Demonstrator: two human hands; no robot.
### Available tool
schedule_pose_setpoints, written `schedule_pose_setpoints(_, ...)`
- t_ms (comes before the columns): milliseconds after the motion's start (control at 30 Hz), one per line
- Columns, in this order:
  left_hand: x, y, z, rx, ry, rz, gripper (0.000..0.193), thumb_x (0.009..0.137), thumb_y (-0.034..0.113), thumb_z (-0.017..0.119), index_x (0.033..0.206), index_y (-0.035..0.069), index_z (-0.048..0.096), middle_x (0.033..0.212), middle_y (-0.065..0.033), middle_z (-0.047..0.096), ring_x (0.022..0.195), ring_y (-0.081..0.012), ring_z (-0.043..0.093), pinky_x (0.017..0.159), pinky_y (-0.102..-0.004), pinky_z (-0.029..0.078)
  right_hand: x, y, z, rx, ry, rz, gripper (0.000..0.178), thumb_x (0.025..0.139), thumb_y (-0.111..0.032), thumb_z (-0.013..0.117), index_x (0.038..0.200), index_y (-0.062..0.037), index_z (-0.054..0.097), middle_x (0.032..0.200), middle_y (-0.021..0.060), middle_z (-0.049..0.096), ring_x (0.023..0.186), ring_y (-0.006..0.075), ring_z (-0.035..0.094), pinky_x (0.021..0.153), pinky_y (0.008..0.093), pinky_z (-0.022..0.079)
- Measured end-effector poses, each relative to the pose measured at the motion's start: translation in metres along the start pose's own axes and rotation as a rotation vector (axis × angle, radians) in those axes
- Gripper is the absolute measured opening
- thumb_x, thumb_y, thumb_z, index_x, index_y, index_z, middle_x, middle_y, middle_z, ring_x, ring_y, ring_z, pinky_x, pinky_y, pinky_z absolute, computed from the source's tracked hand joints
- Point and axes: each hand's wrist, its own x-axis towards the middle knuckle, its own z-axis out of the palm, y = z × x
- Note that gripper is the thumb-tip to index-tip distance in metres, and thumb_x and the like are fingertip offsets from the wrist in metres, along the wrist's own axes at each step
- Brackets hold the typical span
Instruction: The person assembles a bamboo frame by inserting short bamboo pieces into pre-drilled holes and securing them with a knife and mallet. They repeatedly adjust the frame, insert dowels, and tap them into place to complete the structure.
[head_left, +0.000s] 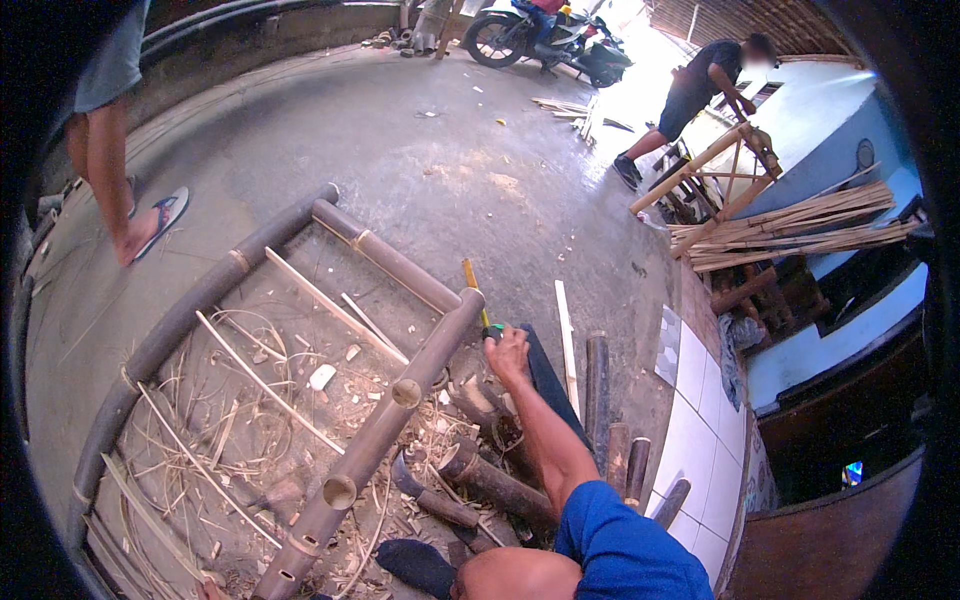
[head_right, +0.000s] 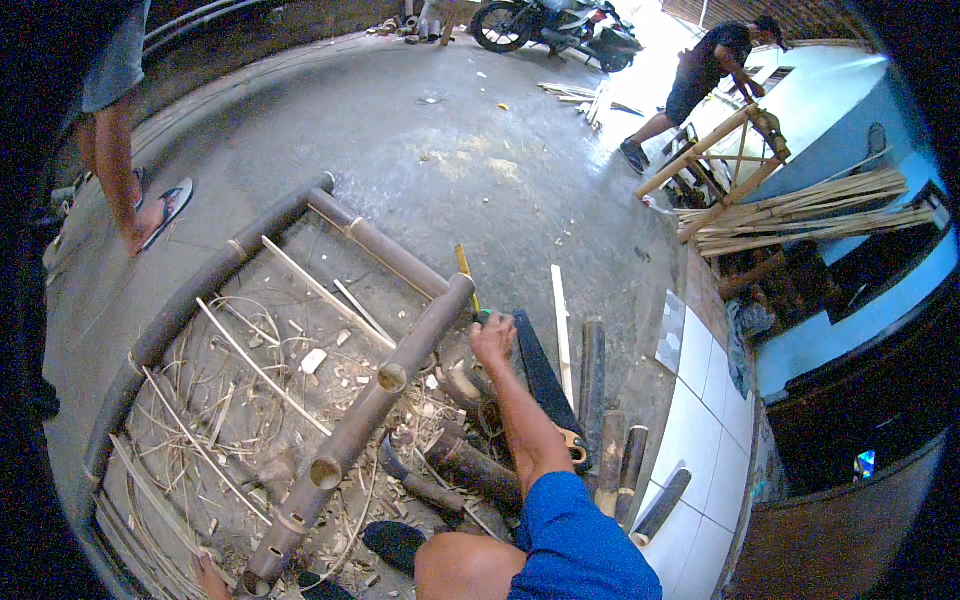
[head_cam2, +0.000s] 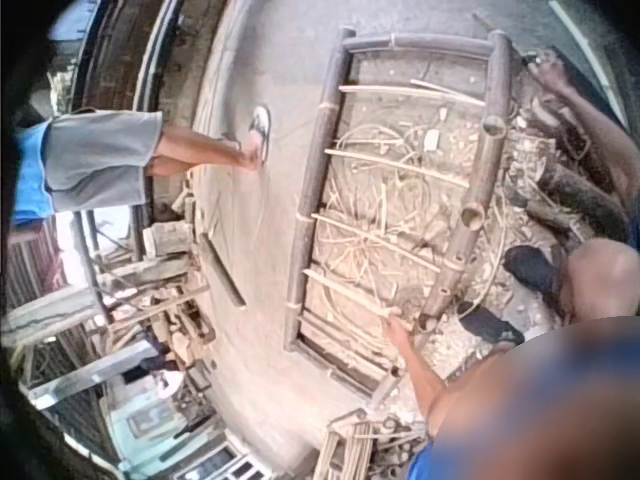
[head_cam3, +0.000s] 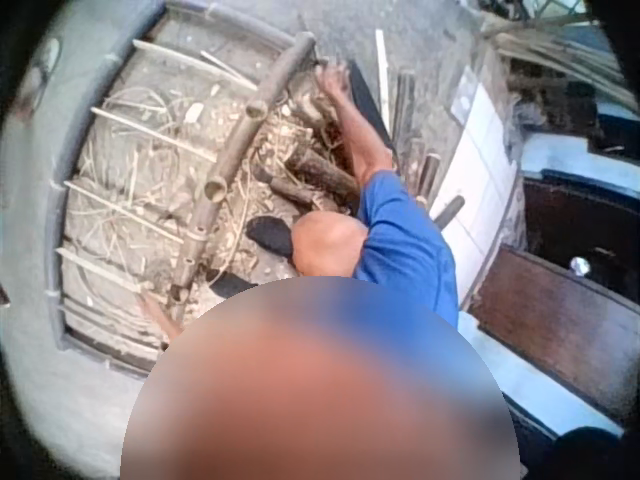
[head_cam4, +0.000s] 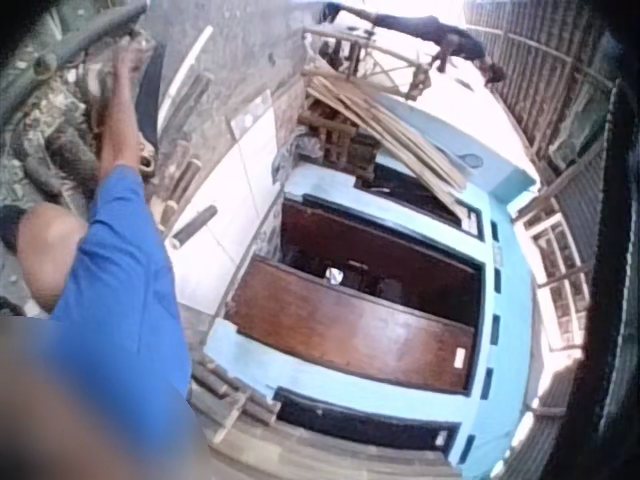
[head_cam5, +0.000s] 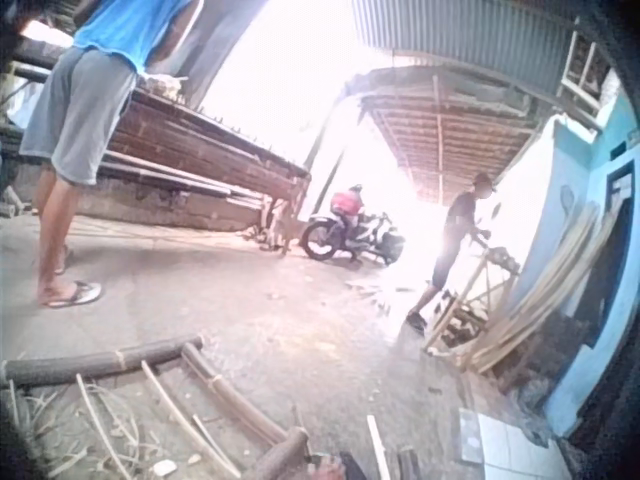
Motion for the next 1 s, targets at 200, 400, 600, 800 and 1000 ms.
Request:
schedule_pose_setpoints(200, -0.023, -0.029, -0.020, 0.009, -0.003, 0.082, 0.059, 0.105, 0.034, 0.058, 0.149, -0.004, 0.050, 0.147, -0.0228, 0.056, 0.134, -0.0371, 0.054, 0.115, -0.0408, 0.040, 0.031, 0.046, 0.000, -0.103, -0.306, 0.137, 0.098, 0.083, -0.049, 0.077, 0.162, -0.0146, 0.032, 0.166, 0.0313, 0.020, 0.146, 0.0570, 0.032, 0.119, 0.0573, 0.035)
schedule_pose_setpoints(400, -0.024, -0.056, -0.012, 0.236, -0.008, 0.154, 0.062, 0.106, 0.037, 0.051, 0.148, -0.008, 0.048, 0.151, -0.0297, 0.048, 0.139, -0.0417, 0.047, 0.117, -0.0436, 0.034, 0.051, 0.046, 0.012, -0.152, -0.446, -0.034, 0.102, 0.081, -0.048, 0.080, 0.162, -0.0118, 0.030, 0.156, 0.0353, 0.036, 0.143, 0.0505, 0.041, 0.117, 0.0520, 0.040)
schedule_pose_setpoints(600, -0.006, -0.051, 0.007, 0.269, 0.086, 0.153, 0.058, 0.102, 0.033, 0.058, 0.142, -0.009, 0.053, 0.138, -0.0324, 0.059, 0.129, -0.0464, 0.055, 0.111, -0.0457, 0.040, 0.035, 0.051, 0.016, -0.292, -0.329, 0.146, 0.086, 0.076, -0.060, 0.077, 0.137, -0.0065, 0.048, 0.134, 0.0302, 0.060, 0.120, 0.0470, 0.063, 0.102, 0.0551, 0.050)
schedule_pose_setpoints(800, -0.010, -0.031, 0.012, 0.291, 0.214, 0.155, 0.044, 0.094, 0.013, 0.057, 0.133, -0.008, 0.061, 0.106, -0.0293, 0.070, 0.098, -0.0413, 0.068, 0.086, -0.0484, 0.050, -0.003, 0.102, -0.011, -0.359, -0.294, 0.250, 0.086, 0.080, -0.064, 0.074, 0.143, -0.0142, 0.042, 0.132, 0.0277, 0.058, 0.118, 0.0492, 0.062, 0.094, 0.0613, 0.052)
schedule_pose_setpoints(1000, -0.025, -0.002, 0.028, 0.192, 0.337, 0.173, 0.038, 0.094, 0.012, 0.055, 0.126, -0.005, 0.065, 0.087, -0.0319, 0.067, 0.081, -0.0448, 0.069, 0.075, -0.0513, 0.051, -0.042, 0.024, -0.018, -0.152, 0.077, -0.537, 0.057, 0.091, -0.035, 0.072, 0.136, -0.0019, 0.059, 0.142, 0.0273, 0.052, 0.128, 0.0477, 0.052, 0.111, 0.0558, 0.041)
